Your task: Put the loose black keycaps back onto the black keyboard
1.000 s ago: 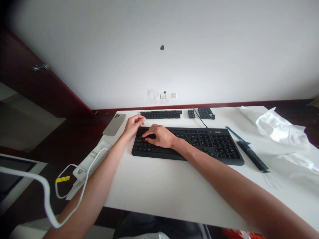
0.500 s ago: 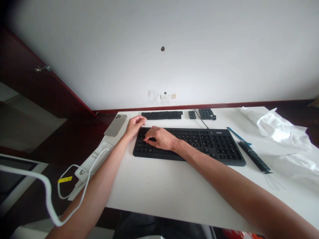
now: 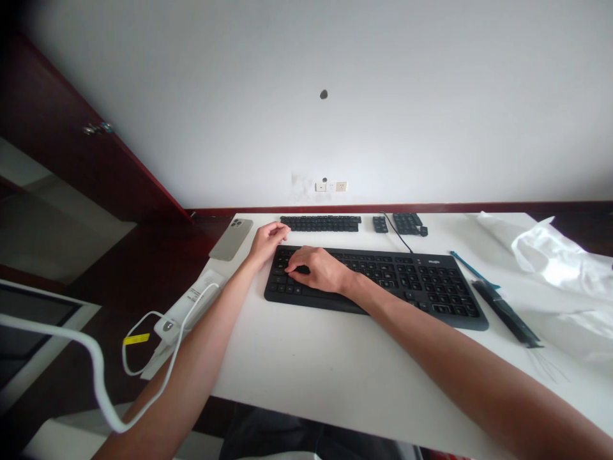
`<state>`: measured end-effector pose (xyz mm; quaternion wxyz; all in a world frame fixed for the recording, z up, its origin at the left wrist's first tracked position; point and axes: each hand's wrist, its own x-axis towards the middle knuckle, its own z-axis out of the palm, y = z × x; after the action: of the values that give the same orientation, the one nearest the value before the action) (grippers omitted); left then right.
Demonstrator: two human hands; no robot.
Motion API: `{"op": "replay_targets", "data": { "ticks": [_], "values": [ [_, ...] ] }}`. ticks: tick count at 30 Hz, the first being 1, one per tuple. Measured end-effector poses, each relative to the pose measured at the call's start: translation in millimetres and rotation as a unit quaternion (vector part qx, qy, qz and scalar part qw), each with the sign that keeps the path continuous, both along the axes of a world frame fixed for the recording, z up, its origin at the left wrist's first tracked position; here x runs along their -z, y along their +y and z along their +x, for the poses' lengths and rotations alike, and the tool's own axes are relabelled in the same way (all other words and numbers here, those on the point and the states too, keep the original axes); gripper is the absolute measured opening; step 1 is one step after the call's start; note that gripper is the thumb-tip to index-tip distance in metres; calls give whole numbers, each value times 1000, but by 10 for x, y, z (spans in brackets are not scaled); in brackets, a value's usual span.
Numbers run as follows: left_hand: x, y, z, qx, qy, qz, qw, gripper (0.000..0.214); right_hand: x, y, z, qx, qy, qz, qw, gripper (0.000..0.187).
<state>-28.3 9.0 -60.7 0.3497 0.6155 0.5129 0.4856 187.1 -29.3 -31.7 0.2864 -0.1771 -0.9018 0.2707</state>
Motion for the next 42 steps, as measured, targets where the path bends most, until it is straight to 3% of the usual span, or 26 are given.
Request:
{"op": "replay_targets", "data": {
  "ticks": [6, 11, 19, 26, 33, 42],
  "values": [
    [-7, -1, 5, 5, 11, 11, 1000, 29, -75, -80, -10, -2, -62, 64, 996, 18],
    [26, 25, 22, 4, 29, 12, 1000, 26, -247, -348, -84, 95, -195, 145, 965, 23],
    [23, -2, 52, 12, 56, 16, 998, 26, -332, -526, -177, 209, -339, 66, 915, 27],
    [-5, -42, 67, 0, 69, 21, 997, 26, -245, -560, -224, 210, -353, 65, 909, 18],
    [-15, -4, 75, -33, 66, 26, 997, 32, -46, -401, -199, 226, -239, 52, 943, 20],
    [-42, -22, 59, -59, 179, 75, 979, 34, 8, -389, -180, 224, -201, 56, 952, 20]
  ]
}}
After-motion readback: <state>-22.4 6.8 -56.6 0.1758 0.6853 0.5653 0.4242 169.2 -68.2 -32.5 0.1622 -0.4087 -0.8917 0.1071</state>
